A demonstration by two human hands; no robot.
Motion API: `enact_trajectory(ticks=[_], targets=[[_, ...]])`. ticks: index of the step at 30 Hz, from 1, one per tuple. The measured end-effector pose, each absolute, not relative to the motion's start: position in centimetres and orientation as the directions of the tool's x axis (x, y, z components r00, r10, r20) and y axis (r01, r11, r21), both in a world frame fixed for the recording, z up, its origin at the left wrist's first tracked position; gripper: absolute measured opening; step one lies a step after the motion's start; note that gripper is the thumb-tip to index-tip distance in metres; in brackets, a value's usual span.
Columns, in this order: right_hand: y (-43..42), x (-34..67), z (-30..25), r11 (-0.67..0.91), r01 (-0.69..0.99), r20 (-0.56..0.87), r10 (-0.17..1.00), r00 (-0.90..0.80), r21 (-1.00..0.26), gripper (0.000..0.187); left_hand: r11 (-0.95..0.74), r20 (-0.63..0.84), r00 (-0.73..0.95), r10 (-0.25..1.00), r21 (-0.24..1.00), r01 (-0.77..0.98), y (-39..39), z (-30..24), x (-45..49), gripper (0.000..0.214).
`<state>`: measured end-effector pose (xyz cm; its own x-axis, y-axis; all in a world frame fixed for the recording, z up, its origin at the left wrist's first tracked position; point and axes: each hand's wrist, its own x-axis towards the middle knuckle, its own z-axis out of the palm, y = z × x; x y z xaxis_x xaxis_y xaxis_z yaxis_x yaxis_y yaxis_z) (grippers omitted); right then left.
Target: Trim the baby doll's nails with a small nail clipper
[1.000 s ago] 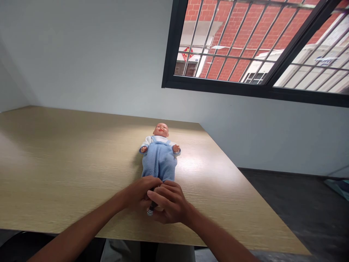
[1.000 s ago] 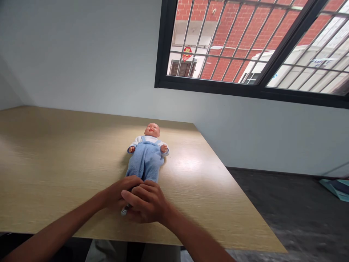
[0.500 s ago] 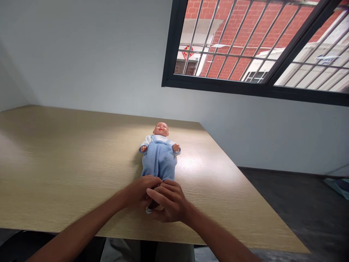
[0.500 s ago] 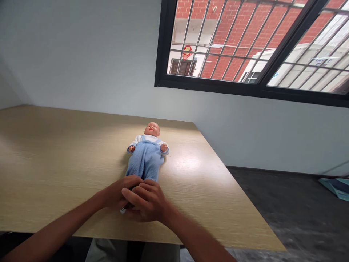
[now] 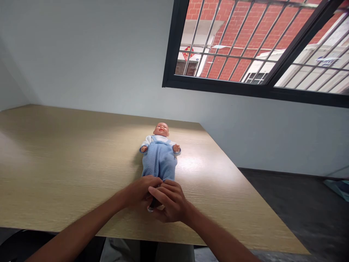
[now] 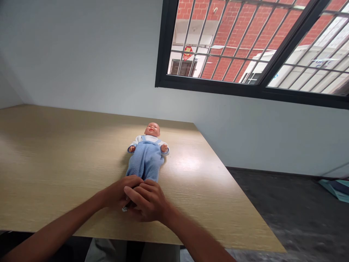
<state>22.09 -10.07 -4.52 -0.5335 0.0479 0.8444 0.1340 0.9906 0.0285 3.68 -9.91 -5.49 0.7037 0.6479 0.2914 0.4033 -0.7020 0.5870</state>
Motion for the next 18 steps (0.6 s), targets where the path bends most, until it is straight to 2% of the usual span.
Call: enact_trajectory(ticks=[3, 18], targets=[[-10.06, 22.11, -4.56, 0.991, 0.129, 0.845, 0.046, -0.532, 0.028, 0.039, -0.708, 0.342, 0.681, 0.647, 0.601, 0.371, -9.97, -5.44, 3.72, 0.021], [-9.78, 22.18, -4.93, 0.993, 0.113, 0.848, 0.042, -0.528, 0.021, 0.041, -0.699, 0.349, 0.672, 0.653, 0.619, 0.357, -9.96, -5.51, 3.7, 0.022]])
